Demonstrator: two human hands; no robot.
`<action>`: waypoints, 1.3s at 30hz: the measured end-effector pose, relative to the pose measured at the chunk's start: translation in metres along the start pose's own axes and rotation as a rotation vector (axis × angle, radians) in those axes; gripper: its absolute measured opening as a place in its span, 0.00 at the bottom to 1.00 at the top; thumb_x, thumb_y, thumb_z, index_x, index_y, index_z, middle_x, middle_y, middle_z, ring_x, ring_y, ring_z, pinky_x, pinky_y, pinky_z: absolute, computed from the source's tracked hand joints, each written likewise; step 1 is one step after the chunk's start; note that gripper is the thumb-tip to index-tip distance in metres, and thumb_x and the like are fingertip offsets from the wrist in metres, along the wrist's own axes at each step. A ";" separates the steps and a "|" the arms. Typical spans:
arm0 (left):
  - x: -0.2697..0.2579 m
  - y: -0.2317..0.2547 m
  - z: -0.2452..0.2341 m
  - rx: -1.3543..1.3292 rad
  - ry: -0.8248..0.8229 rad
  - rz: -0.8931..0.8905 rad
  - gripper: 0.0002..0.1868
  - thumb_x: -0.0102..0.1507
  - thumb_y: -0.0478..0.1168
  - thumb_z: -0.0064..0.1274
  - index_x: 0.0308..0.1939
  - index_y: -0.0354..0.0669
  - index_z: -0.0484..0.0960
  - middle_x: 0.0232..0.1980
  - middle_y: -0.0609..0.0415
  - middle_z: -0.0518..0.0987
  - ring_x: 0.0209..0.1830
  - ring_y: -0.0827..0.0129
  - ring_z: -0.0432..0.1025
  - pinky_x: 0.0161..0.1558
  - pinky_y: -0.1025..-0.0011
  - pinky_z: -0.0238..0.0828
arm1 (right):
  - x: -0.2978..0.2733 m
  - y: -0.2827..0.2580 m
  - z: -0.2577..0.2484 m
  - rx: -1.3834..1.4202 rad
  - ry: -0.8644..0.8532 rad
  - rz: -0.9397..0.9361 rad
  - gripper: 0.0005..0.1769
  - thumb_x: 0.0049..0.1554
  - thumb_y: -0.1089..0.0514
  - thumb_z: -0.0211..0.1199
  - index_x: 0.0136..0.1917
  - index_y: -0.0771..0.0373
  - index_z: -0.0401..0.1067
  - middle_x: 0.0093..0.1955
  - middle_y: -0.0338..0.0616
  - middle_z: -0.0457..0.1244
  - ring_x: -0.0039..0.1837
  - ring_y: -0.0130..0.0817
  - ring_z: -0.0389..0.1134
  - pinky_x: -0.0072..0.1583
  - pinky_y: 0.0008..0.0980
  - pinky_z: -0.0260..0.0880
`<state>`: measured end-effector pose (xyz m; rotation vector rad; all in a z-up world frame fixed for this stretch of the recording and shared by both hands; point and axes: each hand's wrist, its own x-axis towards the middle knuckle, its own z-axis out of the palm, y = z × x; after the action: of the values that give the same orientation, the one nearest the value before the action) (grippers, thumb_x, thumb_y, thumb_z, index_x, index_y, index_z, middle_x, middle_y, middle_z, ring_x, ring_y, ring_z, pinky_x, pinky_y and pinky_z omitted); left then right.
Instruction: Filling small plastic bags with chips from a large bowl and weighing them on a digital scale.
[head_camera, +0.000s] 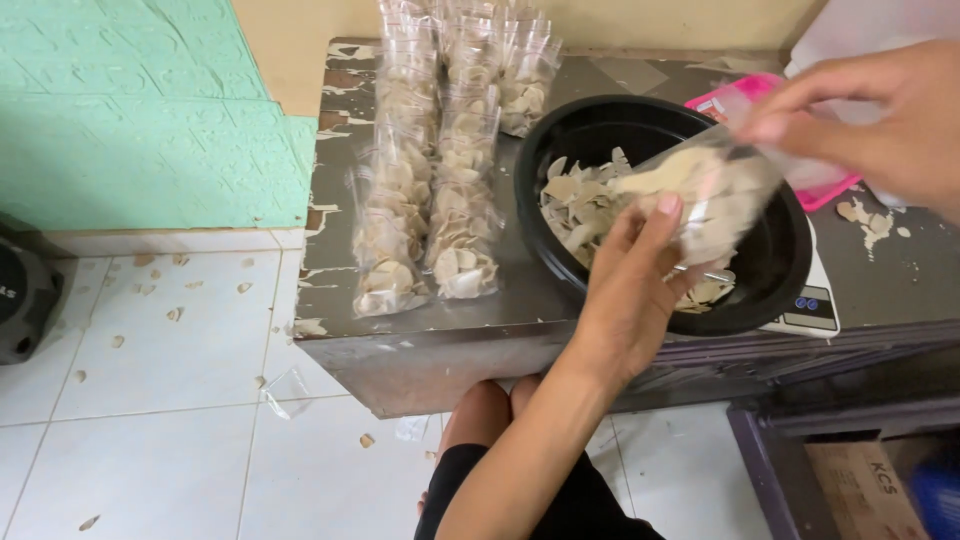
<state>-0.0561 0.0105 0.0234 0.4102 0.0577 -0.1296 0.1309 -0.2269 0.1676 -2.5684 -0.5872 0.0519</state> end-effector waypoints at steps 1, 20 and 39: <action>-0.002 0.004 -0.005 -0.066 -0.007 0.104 0.33 0.59 0.52 0.60 0.66 0.47 0.71 0.59 0.54 0.78 0.53 0.68 0.74 0.53 0.68 0.75 | -0.017 -0.094 0.037 -0.011 -0.007 -0.085 0.07 0.57 0.60 0.64 0.49 0.63 0.79 0.59 0.45 0.71 0.66 0.33 0.68 0.74 0.36 0.58; -0.023 0.123 -0.060 -0.001 0.010 0.730 0.35 0.62 0.45 0.59 0.73 0.47 0.66 0.80 0.46 0.62 0.81 0.47 0.55 0.77 0.50 0.50 | 0.021 -0.298 0.112 -0.271 0.048 0.124 0.11 0.59 0.41 0.65 0.55 0.36 0.78 0.68 0.21 0.67 0.65 0.32 0.64 0.67 0.40 0.57; -0.066 0.153 -0.164 -0.202 0.718 0.719 0.34 0.56 0.42 0.41 0.68 0.48 0.67 0.76 0.46 0.71 0.72 0.51 0.67 0.67 0.54 0.64 | 0.224 -0.116 0.160 -0.208 0.036 -0.209 0.15 0.59 0.49 0.67 0.56 0.56 0.80 0.65 0.53 0.65 0.71 0.47 0.60 0.70 0.49 0.57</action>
<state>-0.1050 0.2230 -0.0613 0.2387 0.6175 0.7338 0.2645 0.0320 0.0995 -2.6833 -0.8848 -0.1328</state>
